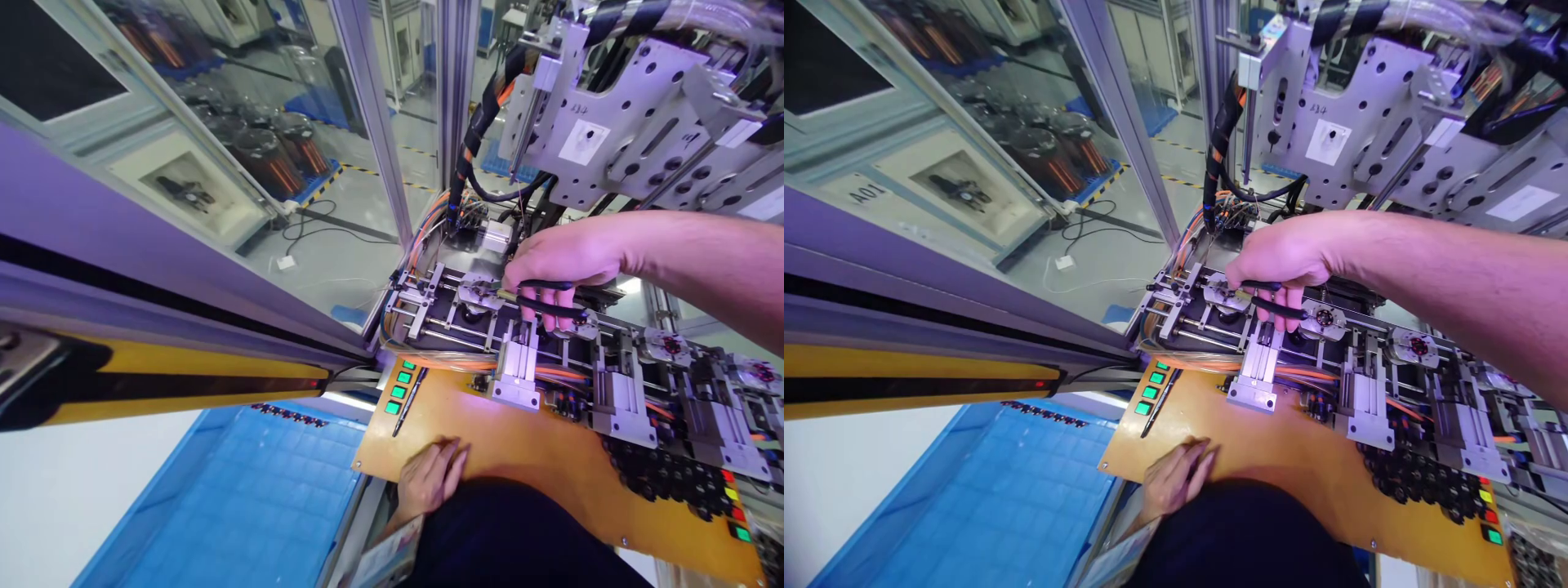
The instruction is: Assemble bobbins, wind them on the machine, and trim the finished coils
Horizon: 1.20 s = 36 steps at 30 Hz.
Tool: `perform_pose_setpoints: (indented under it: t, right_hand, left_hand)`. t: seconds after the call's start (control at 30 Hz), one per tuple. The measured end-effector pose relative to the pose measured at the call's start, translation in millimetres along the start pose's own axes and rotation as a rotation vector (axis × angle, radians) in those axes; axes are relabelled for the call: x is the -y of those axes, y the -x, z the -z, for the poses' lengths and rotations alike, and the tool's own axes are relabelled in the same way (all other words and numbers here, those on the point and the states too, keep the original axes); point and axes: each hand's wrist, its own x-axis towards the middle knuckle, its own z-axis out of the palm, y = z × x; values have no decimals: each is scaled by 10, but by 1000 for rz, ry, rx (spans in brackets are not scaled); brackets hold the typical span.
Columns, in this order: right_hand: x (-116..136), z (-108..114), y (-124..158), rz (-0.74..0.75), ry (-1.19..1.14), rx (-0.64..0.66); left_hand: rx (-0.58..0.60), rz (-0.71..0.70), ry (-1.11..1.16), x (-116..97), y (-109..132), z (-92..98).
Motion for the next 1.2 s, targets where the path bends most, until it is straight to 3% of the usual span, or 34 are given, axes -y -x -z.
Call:
perform_pose_setpoints:
  t: [0.23,0.4,0.53,0.67,0.8,1.2]
  right_hand:
    - [8,-65,-27,26,4,-55]
    - [-52,32,256,198,-43,-71]
    - [-320,200,489,-12,-50,-121]
    - [-705,208,553,-199,-94,-156]
    - [-938,123,541,-218,-130,-145]
    - [-1184,158,496,-221,-176,-117]
  left_hand:
    - [9,-3,4,29,59,-34]
    - [-7,15,-16,17,70,-57]
    - [2,18,-28,1,44,-37]
    - [28,24,-33,0,41,-8]
    - [48,33,-40,14,75,-21]
    - [123,23,-56,39,99,30]
